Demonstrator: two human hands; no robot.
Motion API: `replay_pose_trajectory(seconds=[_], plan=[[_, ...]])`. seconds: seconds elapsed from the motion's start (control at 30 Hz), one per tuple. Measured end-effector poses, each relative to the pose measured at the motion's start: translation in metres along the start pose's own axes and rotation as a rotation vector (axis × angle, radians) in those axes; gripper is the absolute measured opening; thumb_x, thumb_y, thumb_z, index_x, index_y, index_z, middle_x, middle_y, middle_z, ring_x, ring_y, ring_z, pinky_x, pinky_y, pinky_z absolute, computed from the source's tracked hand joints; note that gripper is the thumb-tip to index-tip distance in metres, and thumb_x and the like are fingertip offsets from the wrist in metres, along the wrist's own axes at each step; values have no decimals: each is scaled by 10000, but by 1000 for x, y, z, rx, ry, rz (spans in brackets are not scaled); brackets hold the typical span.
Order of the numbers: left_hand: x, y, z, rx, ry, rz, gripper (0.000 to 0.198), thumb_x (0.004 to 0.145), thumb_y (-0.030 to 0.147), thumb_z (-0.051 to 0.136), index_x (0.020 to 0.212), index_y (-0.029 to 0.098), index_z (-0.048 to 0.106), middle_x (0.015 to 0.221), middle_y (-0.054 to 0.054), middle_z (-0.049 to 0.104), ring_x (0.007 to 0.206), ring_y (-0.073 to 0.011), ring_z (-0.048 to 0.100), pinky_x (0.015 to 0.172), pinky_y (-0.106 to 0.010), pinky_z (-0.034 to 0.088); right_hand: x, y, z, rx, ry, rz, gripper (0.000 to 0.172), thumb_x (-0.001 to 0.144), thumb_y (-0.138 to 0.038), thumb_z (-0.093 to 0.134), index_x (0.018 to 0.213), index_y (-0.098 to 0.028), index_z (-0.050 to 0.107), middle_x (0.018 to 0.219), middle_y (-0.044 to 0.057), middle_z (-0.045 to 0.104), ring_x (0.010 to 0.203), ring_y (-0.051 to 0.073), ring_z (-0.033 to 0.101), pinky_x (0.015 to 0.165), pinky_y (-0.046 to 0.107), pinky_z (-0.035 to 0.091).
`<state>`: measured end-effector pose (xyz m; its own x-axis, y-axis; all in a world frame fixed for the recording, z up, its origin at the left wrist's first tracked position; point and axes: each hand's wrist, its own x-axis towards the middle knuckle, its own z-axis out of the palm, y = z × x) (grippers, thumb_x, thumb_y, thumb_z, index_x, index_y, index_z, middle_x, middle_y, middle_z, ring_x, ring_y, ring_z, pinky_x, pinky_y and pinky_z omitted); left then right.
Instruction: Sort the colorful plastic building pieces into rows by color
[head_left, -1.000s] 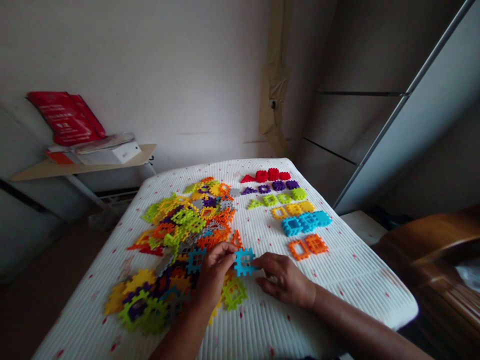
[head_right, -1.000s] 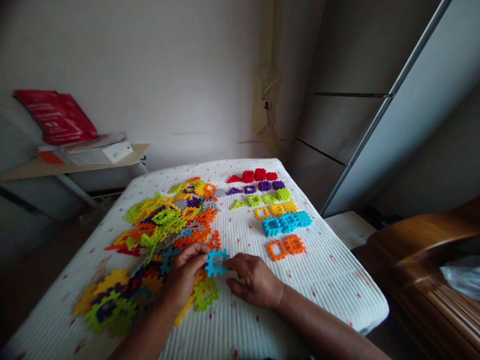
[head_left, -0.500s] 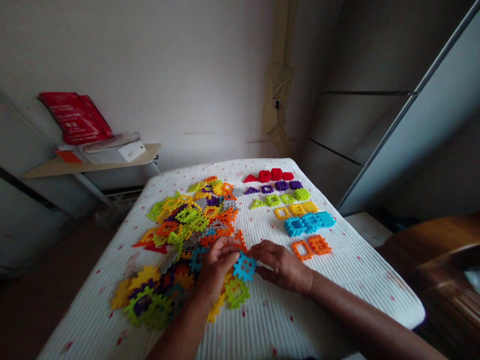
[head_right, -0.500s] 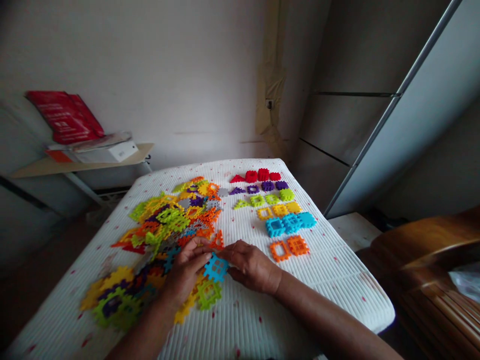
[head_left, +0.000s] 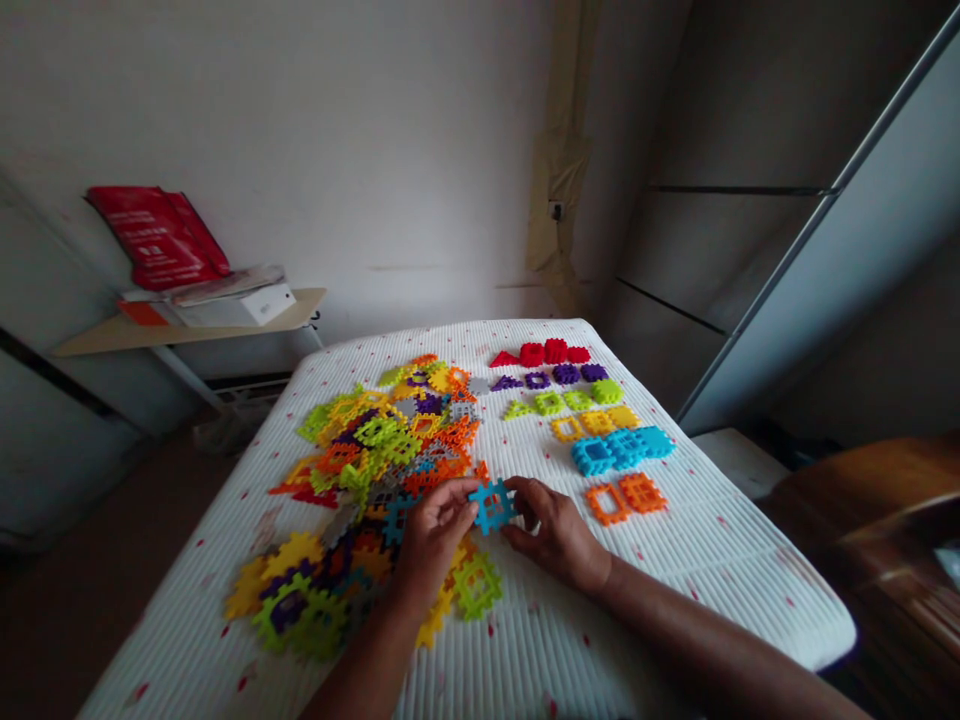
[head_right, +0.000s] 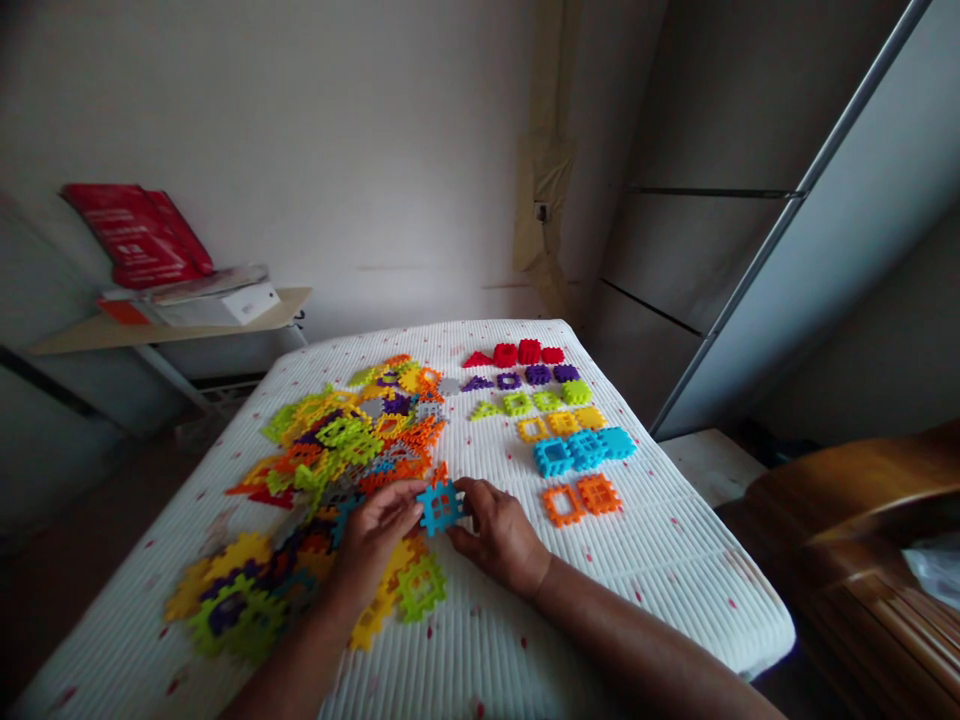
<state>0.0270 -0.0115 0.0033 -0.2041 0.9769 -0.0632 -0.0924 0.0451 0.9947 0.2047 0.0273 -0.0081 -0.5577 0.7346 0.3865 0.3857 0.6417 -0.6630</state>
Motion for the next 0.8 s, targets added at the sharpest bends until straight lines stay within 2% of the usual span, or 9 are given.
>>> replay_pose_trajectory(seconds=[0.13,0.2,0.27,0.33,0.47,0.63,0.73,0.8], plan=[[1,-4,-1,-28,-19,-28,385,638,321,700,976,145,644,830,-53,678,748,-183,633,670,-269,486,0,3,-2,-47,15,-19,391,774,-243,609,1141,-186,486,851,42,606,647,134,565,579,257,493],[1,-4,-1,-42,-2,-57,386,641,335,695,972,146,635,813,-48,677,703,-168,627,633,-255,480,1,5,-6,-58,24,-95,420,784,-273,617,1171,-189,478,1018,101,602,832,183,600,687,312,521],[1,-2,-1,-54,12,-76,422,627,342,705,993,150,617,780,-38,676,663,-156,619,605,-244,471,3,6,-10,-74,36,-187,467,799,-266,610,1233,-198,452,1229,149,525,1073,233,539,837,381,496],[1,0,-1,-53,0,-73,481,623,348,710,1048,156,591,727,-18,662,619,-144,604,585,-239,461,5,8,-15,-96,19,-262,504,815,-222,586,1291,-214,419,1323,145,471,1173,244,470,914,418,453],[1,0,-1,-24,-53,-66,564,644,345,700,1150,162,530,688,8,637,588,-131,579,575,-238,453,9,7,-21,-96,-52,-328,530,820,-154,559,1321,-224,399,1239,107,553,1083,215,513,889,382,464],[1,-5,-1,-2,-101,-85,653,679,368,688,1249,181,432,744,7,645,649,-146,611,611,-249,480,9,4,-25,-138,-82,-349,536,801,-176,575,1309,-193,403,1159,116,586,990,211,534,838,358,484],[2,-5,-3,36,-41,-62,625,693,426,678,1224,190,449,822,-13,659,706,-159,637,656,-265,509,9,12,-46,-185,-34,-337,537,798,-176,582,1305,-188,404,1153,113,590,992,211,539,855,367,473],[5,-4,-7,64,35,-36,582,677,463,685,1156,185,506,819,-17,659,695,-159,639,640,-260,518,8,25,-74,-226,61,-285,515,801,-175,587,1289,-195,425,1146,108,594,1003,212,545,876,383,460]])
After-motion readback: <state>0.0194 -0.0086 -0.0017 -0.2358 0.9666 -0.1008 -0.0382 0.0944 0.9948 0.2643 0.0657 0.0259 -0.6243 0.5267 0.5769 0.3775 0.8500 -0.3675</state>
